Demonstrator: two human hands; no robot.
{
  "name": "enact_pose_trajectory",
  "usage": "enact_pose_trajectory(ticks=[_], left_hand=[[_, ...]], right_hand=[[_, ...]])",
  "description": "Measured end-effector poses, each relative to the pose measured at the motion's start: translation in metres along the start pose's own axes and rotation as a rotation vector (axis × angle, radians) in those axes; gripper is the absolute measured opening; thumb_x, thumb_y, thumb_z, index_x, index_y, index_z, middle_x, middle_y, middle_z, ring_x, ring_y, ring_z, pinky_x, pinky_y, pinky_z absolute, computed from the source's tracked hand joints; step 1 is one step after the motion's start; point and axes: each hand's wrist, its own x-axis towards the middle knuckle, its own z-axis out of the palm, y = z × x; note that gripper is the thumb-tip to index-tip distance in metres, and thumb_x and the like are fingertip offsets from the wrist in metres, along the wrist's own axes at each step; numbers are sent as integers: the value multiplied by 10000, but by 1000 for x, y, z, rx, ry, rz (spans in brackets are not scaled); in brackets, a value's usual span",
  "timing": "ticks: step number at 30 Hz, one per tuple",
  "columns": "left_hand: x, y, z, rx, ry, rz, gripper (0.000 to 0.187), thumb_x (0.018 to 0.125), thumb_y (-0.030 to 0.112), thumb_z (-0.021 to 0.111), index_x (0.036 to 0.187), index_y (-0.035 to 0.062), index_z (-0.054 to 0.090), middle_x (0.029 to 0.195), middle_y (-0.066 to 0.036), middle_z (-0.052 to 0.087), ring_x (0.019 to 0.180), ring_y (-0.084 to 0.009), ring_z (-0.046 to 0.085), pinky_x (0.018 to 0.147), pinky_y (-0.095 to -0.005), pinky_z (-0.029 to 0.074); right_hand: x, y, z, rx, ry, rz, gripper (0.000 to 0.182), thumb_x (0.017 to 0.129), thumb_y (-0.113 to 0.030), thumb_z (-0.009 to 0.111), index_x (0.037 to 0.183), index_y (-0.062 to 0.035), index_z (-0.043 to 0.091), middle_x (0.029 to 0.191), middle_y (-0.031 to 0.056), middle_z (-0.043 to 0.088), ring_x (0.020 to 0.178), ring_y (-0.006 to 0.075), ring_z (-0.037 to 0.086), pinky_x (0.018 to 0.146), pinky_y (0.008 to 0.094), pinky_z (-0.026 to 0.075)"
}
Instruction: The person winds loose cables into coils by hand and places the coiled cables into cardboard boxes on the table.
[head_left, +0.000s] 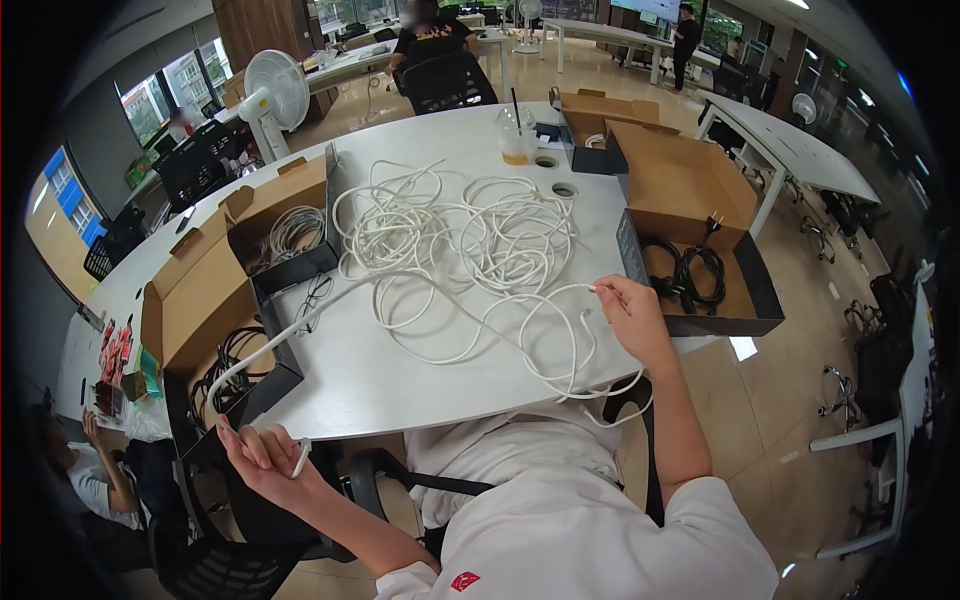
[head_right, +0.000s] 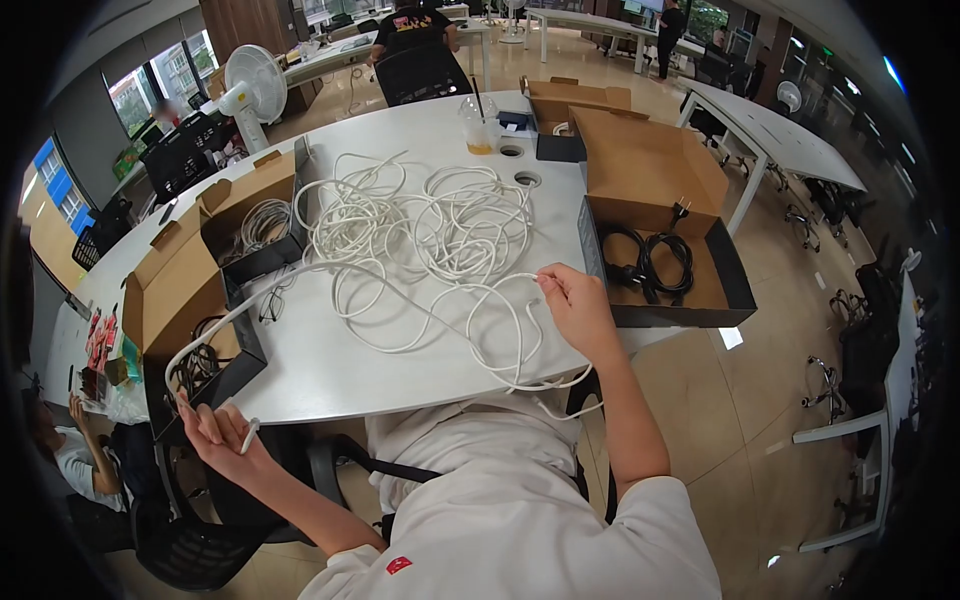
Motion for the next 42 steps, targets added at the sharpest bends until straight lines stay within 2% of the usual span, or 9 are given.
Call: enact_pose_trajectory(ticks=[6,12,15,19,22,25,28,33,42], left_hand=[[-36,-31,22,269,-112,-35,141,907,72,536,1020,2,583,552,55,369,418,-25,259,409,-210,215],[-58,-41,42,921,-722,116,149,878,-41,516,975,-25,628,554,35,452,439,-20,389,415,-184,238],[-57,-39,51,846,-542,-81,123,883,-6,544,949,-30,646,578,18,509,481,-12,392,437,-182,251],[-52,-47,45,754,-327,61,193,970,145,482,1040,-17,561,583,-2,467,494,-42,426,482,-185,305],[-52,-49,43,730,-165,222,197,975,159,480,1051,-10,547,576,1,463,500,-47,405,483,-188,301],[-54,-51,41,648,-86,399,205,993,172,445,1092,8,519,579,-2,446,505,-46,351,478,-191,268],[-60,-50,51,603,9,452,217,1003,177,421,1124,17,504,596,-7,438,497,-48,318,468,-190,239],[-58,-49,58,503,162,499,233,999,179,424,1130,8,511,628,-26,488,460,-46,294,445,-184,224],[-71,-50,55,868,-349,430,293,761,-73,488,984,-35,674,706,-96,601,549,-120,513,508,-233,388]], right_hand=[[-6,14,9,449,-170,243,223,990,-181,475,977,0,605,586,-32,457,479,37,381,430,206,310],[-4,26,16,606,-159,325,207,985,-171,484,1013,0,596,598,-27,453,485,40,382,435,198,329],[-8,32,26,319,-43,174,178,931,-133,559,1037,6,597,626,7,497,529,75,451,506,237,405],[-21,20,32,-185,291,-236,244,823,-82,661,1047,3,616,715,62,572,662,179,556,672,316,475],[-33,-8,14,-104,183,-233,277,794,-73,675,1061,-28,621,809,57,617,761,189,580,675,292,444],[-47,-33,-7,87,-348,41,304,767,-69,678,1063,-36,614,913,75,613,848,265,580,745,347,457],[-67,-19,10,-149,-553,-155,296,726,-85,718,1004,-43,627,870,72,631,872,238,592,720,337,456],[-91,-13,52,-444,-296,-318,255,702,-139,738,925,-66,636,831,63,629,830,234,582,763,364,391],[-79,-58,20,-139,-136,-234,278,774,-58,689,1051,-75,686,737,69,660,541,197,524,590,303,384]])
